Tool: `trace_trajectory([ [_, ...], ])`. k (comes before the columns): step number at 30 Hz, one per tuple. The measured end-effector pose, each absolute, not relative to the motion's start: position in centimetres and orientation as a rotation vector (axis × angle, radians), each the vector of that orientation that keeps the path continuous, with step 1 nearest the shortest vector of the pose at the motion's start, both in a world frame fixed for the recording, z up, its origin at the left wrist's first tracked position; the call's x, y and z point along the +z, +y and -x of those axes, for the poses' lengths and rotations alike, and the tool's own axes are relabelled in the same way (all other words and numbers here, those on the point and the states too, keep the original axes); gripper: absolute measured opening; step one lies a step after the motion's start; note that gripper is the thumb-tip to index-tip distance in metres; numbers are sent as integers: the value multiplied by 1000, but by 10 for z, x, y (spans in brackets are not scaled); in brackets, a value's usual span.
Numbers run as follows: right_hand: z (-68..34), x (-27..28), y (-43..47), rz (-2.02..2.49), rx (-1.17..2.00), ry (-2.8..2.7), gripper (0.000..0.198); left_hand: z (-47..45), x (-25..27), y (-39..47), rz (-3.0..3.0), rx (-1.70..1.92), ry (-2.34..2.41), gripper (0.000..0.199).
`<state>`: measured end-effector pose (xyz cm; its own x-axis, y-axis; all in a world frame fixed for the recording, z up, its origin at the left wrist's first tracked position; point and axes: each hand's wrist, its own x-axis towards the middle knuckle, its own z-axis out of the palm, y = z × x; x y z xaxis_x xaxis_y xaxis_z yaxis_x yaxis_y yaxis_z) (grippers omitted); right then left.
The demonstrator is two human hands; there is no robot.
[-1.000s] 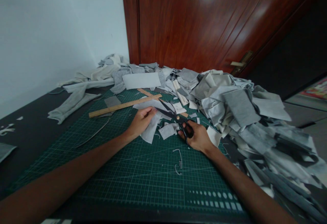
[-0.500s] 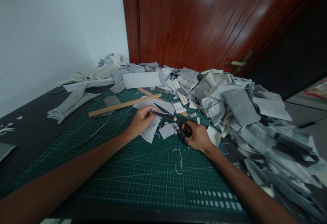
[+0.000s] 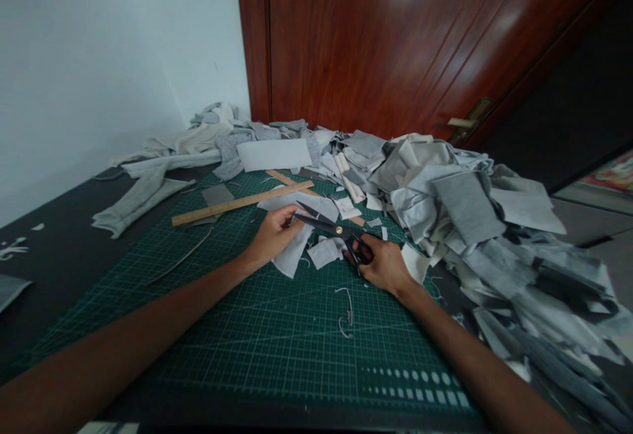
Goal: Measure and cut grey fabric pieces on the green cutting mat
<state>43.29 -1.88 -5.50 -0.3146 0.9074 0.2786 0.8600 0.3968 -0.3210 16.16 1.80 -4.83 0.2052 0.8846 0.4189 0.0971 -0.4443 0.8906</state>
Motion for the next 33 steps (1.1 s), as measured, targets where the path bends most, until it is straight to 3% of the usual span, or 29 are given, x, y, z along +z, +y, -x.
trace_trajectory([
  [15,-434,-58,-17,1523,78,-2251,22,-161,-51,19,-1720,1332,950,14],
  [25,-437,-60,-16,1533,87,-2261,13,-161,-54,21,-1710,1347,959,13],
  [33,-437,-59,-15,1541,95,-2253,17,-161,-56,23,-1724,1356,956,17],
])
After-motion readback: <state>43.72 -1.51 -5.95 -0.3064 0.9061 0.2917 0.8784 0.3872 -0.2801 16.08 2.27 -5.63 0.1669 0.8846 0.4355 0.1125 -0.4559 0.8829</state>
